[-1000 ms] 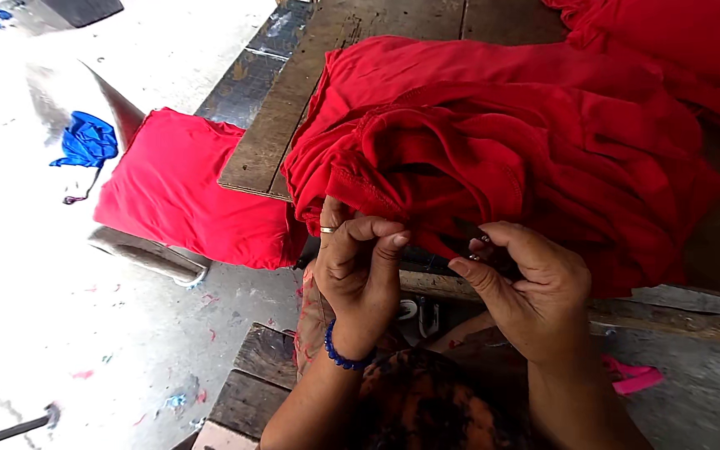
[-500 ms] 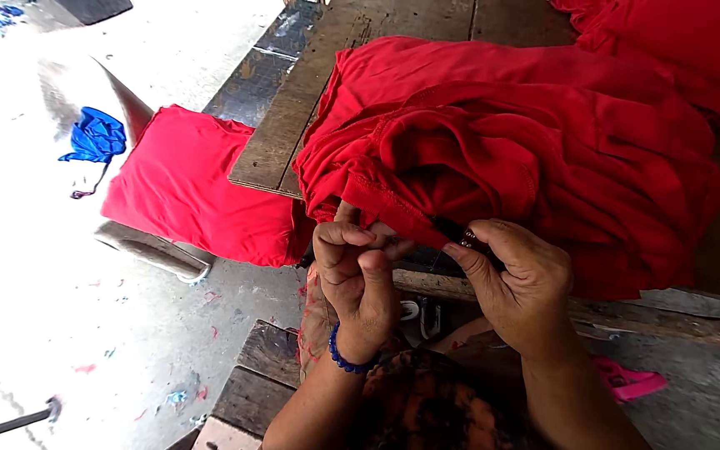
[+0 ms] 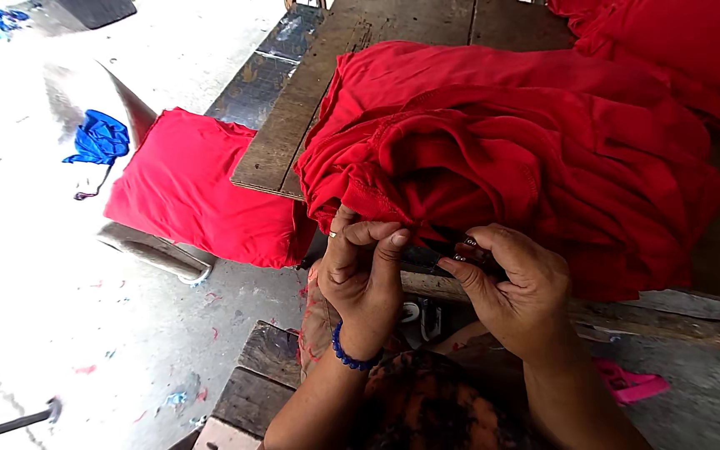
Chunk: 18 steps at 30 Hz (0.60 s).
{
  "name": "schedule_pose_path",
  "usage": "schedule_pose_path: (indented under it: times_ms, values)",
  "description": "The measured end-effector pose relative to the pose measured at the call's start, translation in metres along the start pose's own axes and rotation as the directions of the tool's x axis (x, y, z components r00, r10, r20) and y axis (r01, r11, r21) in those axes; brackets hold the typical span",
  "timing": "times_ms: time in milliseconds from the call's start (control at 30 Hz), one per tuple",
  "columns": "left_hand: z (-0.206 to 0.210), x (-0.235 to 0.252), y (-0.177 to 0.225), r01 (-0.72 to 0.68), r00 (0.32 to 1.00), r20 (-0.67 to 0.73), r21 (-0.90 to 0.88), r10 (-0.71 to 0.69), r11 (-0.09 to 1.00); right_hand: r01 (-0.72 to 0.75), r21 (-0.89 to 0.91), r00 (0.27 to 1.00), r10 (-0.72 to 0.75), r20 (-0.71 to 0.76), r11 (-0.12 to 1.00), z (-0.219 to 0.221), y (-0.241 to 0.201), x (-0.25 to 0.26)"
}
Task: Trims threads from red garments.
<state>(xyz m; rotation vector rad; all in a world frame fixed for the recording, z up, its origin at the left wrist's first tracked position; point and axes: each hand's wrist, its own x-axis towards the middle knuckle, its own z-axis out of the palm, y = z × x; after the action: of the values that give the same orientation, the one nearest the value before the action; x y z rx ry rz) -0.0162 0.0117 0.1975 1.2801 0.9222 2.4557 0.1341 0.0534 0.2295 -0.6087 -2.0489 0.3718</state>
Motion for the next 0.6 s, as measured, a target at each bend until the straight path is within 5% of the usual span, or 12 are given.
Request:
schedule_pose_path:
  times_ms: [433,500,600]
  values:
    - [-0.006,-0.009,-0.002,-0.063,0.995,0.072,0.003,0.063,0.998,0.080,-0.182,0.997,-0.082,-0.005,0.980,0.012,-0.015,0.008]
    - [-0.006,-0.011,-0.001,-0.031,0.997,0.070,-0.062,0.035,0.998,0.042,-0.113,0.999,-0.044,-0.012,0.993,0.012,-0.013,0.006]
    - [-0.005,-0.012,0.002,0.062,0.997,0.055,-0.227,-0.051,0.972,-0.107,0.227,0.994,0.104,0.024,0.968,0.008,-0.009,0.002]
